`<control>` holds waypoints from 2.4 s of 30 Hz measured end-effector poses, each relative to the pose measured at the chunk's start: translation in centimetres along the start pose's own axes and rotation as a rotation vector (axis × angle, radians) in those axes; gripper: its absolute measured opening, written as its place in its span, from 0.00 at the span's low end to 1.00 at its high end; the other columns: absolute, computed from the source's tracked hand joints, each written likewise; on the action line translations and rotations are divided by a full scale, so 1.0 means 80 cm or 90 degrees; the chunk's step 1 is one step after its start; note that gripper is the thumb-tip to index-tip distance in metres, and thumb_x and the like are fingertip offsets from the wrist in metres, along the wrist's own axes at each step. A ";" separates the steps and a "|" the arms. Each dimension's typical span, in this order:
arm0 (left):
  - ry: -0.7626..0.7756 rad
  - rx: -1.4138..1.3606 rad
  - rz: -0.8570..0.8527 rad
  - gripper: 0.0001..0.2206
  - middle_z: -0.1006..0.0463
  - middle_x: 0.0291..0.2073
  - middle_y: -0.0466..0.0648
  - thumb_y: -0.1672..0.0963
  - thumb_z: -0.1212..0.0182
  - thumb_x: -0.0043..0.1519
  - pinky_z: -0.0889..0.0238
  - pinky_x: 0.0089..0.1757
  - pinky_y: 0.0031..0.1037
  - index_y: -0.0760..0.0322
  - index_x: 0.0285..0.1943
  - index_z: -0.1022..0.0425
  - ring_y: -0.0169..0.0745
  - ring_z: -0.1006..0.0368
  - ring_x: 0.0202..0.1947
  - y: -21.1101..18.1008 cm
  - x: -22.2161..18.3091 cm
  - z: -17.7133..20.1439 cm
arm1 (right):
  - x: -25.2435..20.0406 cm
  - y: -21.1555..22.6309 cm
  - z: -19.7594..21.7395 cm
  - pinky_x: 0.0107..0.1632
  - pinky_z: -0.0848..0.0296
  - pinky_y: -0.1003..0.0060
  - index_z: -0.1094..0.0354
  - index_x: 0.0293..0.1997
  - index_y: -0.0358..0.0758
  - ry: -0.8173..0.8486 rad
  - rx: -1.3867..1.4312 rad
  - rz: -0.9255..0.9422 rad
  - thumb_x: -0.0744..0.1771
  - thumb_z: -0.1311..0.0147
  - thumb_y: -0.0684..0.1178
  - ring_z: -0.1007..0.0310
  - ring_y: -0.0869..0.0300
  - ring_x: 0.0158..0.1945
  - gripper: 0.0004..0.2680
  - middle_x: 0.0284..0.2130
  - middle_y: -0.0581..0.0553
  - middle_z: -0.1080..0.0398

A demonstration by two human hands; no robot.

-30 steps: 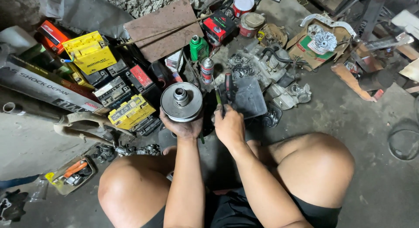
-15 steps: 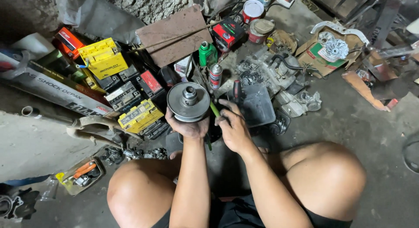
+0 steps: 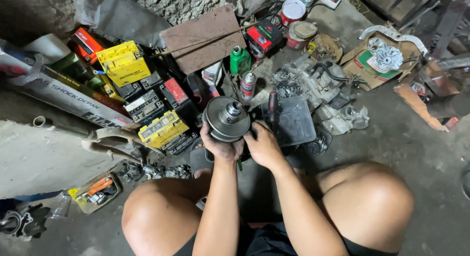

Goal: Cleaning a motorcycle pulley component by scraping dirt from its grooves using a small tool.

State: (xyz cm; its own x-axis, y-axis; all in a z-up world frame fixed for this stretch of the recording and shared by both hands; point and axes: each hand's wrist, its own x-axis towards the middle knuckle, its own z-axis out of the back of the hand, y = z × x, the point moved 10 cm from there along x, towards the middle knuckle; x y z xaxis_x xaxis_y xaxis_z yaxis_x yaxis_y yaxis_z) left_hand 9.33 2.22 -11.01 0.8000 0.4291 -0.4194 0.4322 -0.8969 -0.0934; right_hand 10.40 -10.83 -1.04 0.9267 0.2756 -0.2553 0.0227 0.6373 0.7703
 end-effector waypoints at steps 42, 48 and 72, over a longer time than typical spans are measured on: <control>0.032 0.026 -0.058 0.29 0.20 0.49 0.63 0.44 0.44 0.55 0.29 0.53 0.55 0.66 0.59 0.29 0.63 0.22 0.48 -0.034 -0.007 -0.008 | -0.018 -0.016 -0.007 0.22 0.23 0.63 0.37 0.26 0.32 0.276 0.432 -0.071 0.69 0.51 0.46 0.19 0.47 0.23 0.11 0.20 0.32 0.27; 0.041 0.036 -0.051 0.29 0.20 0.49 0.62 0.44 0.45 0.56 0.29 0.53 0.54 0.66 0.59 0.28 0.62 0.22 0.47 -0.035 -0.011 -0.015 | -0.014 -0.025 -0.012 0.21 0.24 0.62 0.39 0.26 0.34 0.278 0.425 -0.050 0.70 0.52 0.46 0.21 0.47 0.19 0.12 0.19 0.26 0.26; 0.020 0.067 -0.158 0.25 0.18 0.43 0.62 0.47 0.43 0.55 0.25 0.50 0.46 0.67 0.55 0.25 0.57 0.20 0.42 -0.054 0.005 0.011 | -0.020 0.001 -0.021 0.17 0.36 0.66 0.40 0.25 0.39 0.308 0.372 0.007 0.70 0.54 0.45 0.32 0.54 0.12 0.11 0.14 0.35 0.31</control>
State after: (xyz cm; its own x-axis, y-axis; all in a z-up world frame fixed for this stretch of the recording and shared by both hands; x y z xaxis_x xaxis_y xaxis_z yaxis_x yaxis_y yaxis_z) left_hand 7.43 6.15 -11.56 0.6881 0.6392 -0.3433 0.5727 -0.7690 -0.2839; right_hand 8.26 -10.03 -1.58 0.6627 0.6509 -0.3703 0.3345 0.1852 0.9240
